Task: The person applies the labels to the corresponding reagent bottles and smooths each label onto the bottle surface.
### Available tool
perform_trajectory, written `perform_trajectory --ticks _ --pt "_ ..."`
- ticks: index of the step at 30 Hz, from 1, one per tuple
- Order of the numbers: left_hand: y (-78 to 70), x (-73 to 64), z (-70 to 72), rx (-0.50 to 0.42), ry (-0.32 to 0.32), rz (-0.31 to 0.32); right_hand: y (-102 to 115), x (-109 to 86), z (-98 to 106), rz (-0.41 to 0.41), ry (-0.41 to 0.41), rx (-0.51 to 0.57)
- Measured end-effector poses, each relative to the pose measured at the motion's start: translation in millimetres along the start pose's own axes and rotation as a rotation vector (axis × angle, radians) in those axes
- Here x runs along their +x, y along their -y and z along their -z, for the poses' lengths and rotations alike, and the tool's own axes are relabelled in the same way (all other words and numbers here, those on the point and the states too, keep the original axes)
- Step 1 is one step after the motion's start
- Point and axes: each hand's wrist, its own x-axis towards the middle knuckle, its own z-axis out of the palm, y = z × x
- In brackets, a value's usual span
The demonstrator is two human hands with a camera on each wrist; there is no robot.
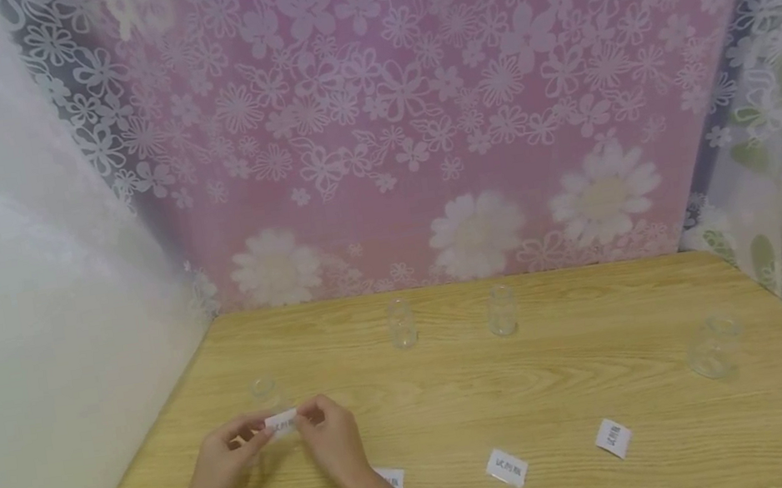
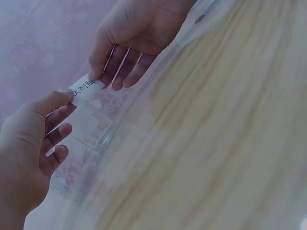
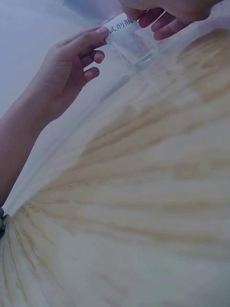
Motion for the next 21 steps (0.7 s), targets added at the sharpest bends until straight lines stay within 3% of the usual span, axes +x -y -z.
perform_trajectory --ticks 10,17,21 --pt "7.9 3.5 5.1 0.040 -0.050 0.077 -0.2 6.7 -6.3 0.057 0.067 -0.033" --pt "16.4 6.6 7.1 0.070 -0.089 -0.032 -3.7 11.3 -11.3 0.076 0.079 -0.066" --pt "21.1 7.7 8.1 0.050 -0.075 -0.062 -5.9 13.3 -12.7 0.079 0.088 -0.126"
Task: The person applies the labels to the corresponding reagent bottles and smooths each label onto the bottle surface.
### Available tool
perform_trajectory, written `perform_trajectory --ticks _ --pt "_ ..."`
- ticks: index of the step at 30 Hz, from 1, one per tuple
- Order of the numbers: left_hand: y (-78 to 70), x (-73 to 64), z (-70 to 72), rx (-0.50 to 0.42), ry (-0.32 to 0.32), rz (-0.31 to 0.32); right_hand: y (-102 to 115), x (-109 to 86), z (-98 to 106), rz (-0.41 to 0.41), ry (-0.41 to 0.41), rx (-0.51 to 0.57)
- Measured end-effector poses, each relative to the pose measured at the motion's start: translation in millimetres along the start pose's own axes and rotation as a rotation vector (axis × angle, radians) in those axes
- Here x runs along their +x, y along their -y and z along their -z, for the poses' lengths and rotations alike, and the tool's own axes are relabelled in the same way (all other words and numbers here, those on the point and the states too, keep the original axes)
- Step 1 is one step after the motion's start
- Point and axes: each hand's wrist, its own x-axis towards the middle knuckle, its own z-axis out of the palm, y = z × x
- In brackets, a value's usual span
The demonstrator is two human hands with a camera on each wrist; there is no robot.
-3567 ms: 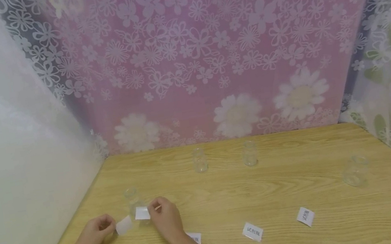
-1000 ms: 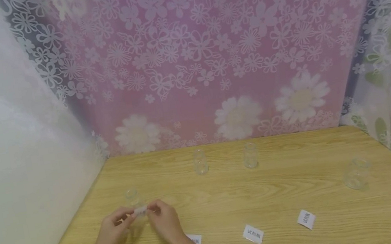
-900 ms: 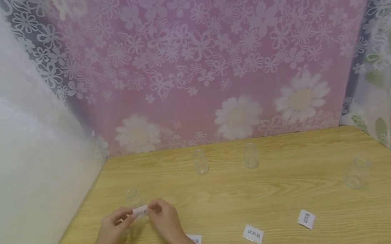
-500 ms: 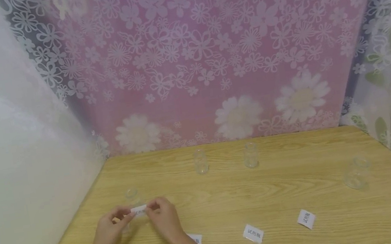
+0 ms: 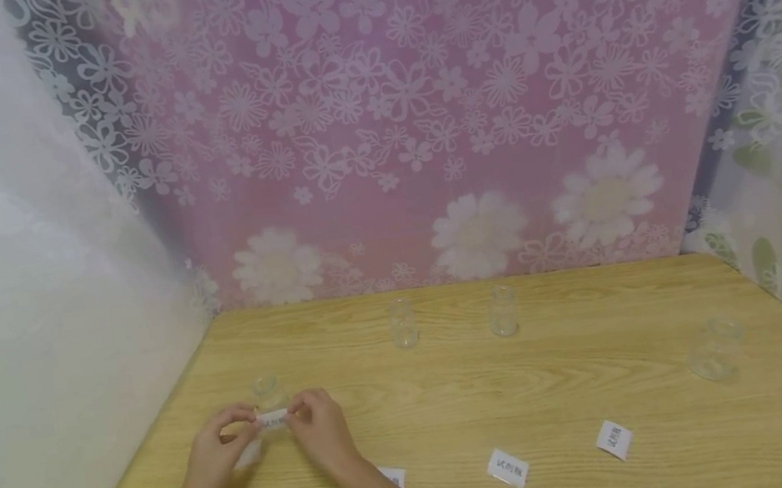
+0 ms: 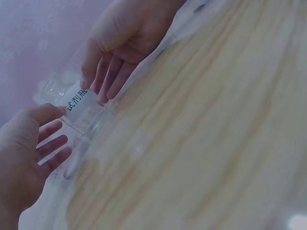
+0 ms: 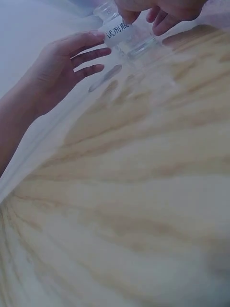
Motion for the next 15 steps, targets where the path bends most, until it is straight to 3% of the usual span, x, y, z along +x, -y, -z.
perform_trajectory --ticks 9,15 --pt "6.2 3.3 -3.2 -0.060 0.017 -0.020 -3.4 2.5 -2.6 0.037 0.015 -0.018" --pt "5.3 4.8 -4.1 -0.077 0.007 0.007 -6.9 4.4 -5.1 0.050 -0.008 -0.049"
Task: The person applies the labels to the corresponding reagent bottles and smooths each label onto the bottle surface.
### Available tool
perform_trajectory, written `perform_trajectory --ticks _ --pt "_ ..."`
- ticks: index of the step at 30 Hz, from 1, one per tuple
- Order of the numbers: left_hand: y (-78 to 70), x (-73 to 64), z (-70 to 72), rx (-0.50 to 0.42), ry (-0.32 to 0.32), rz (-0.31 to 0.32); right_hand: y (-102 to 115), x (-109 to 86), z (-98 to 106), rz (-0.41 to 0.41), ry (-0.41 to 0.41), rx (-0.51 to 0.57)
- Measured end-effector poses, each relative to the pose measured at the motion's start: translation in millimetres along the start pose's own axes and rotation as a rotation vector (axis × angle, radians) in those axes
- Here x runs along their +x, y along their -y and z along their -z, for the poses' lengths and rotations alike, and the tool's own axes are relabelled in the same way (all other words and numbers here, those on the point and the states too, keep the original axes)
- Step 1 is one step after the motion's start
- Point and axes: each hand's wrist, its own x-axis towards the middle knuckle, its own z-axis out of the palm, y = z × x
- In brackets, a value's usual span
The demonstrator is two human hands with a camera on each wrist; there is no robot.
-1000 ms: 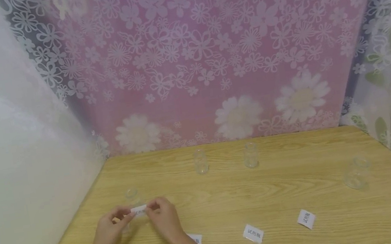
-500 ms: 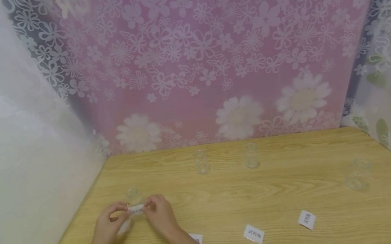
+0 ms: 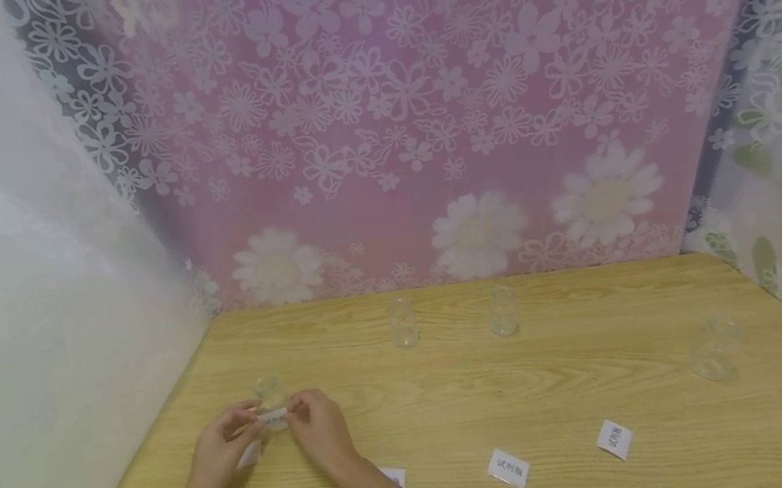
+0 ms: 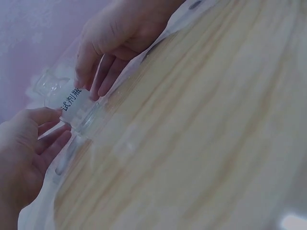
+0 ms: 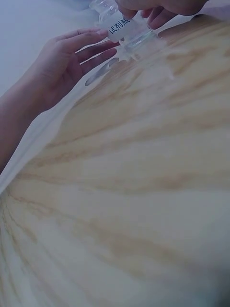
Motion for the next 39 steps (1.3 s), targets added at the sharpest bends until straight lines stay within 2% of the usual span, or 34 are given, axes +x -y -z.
perform_trajectory --ticks 6,10,21,33,39 --pt "-1.8 0.4 -1.9 -0.029 -0.013 0.039 -1.3 0.7 -1.6 0.010 -0.022 -0.035" --pt "-0.3 0.1 -3.7 -0.040 -0.032 0.036 -1.0 0.9 -3.2 0.021 -0.042 -0.048" --pt "2.2 0.5 -8.7 -0.101 -0.082 0.066 -2.5 1.1 -11.7 0.065 -0.156 -0.064" --pt "3.6 1.0 -8.9 -0.080 -0.098 0.055 -0.6 1.1 -10.9 0.069 -0.162 -0.100" --pt "5.6 1.7 -7.9 -0.126 -0.091 0.073 -0.9 2.9 -10.2 0.032 -0.159 -0.090"
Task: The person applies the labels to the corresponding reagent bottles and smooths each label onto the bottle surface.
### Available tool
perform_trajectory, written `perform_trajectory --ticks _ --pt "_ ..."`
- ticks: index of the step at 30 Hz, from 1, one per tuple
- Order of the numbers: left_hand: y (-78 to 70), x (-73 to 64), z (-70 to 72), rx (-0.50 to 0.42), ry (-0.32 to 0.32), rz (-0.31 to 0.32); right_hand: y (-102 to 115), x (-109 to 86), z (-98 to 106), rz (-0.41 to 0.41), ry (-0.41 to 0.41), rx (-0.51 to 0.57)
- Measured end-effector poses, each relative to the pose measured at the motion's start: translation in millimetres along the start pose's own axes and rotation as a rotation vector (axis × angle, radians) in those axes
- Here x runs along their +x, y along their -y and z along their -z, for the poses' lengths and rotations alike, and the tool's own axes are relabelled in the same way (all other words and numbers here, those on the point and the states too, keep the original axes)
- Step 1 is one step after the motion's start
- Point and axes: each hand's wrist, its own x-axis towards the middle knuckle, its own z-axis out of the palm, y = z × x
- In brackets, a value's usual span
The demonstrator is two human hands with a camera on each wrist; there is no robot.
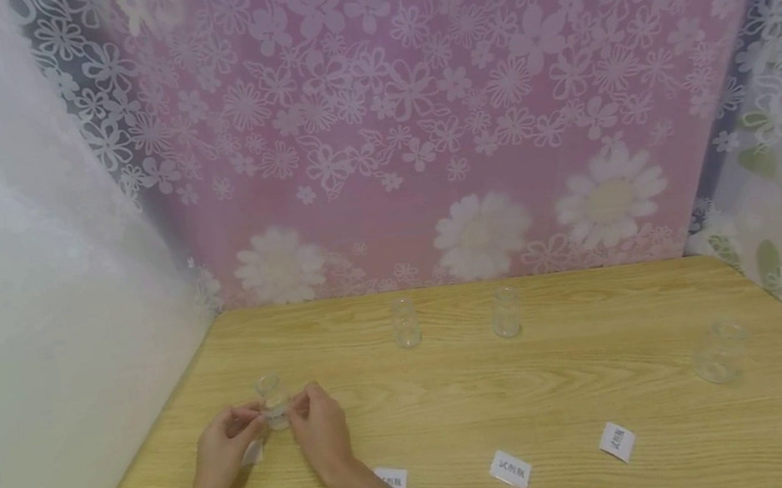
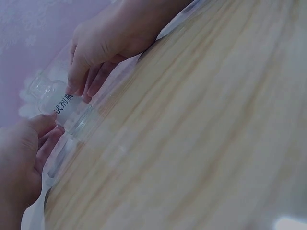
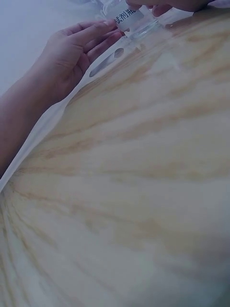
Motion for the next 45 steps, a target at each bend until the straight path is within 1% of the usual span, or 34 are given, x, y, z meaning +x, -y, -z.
perform_trajectory --ticks 3,8,11,13,15,17,22,25,29,34,37,41,45 --pt "0.3 0.0 1.3 -0.035 0.017 0.004 0.7 -0.7 0.8 -0.025 0.030 0.022" --pt "0.7 2.1 7.1 -0.021 0.085 0.006 2.3 -1.4 1.8 -0.075 0.104 0.069" --pt "1.7 4.2 10.7 -0.012 0.133 -0.019 2.4 -0.3 0.5 -0.104 0.144 0.039" --pt "2.9 5.9 12.3 -0.021 0.154 -0.025 2.4 0.7 -0.9 -0.112 0.164 -0.001" --pt "4.3 7.3 13.0 -0.037 0.165 -0.026 2.8 1.2 -2.2 -0.102 0.175 -0.053" --pt "4.7 8.6 12.9 -0.053 0.164 -0.016 3.7 1.7 -2.7 -0.080 0.173 -0.088" --pt "1.8 9.1 11.2 -0.091 0.160 -0.021 4.6 2.9 -2.6 -0.004 0.141 -0.107" --pt "0.0 7.8 11.1 -0.093 0.167 -0.023 3.6 3.0 -1.6 0.032 0.145 -0.081" --pt "-0.5 5.6 11.8 -0.077 0.171 -0.020 2.1 2.2 0.1 0.044 0.160 -0.030" --pt "0.5 4.9 11.6 -0.068 0.163 -0.017 1.1 2.2 4.1 -0.009 0.180 0.037" --pt "1.8 5.2 11.6 -0.074 0.160 -0.016 -1.3 2.4 5.4 -0.020 0.183 0.060" --pt "3.2 5.5 11.7 -0.107 0.173 -0.021 -4.0 2.5 6.2 -0.009 0.189 0.087" --pt "3.2 5.6 12.1 -0.129 0.191 -0.016 -3.6 3.3 7.2 -0.053 0.216 0.141"
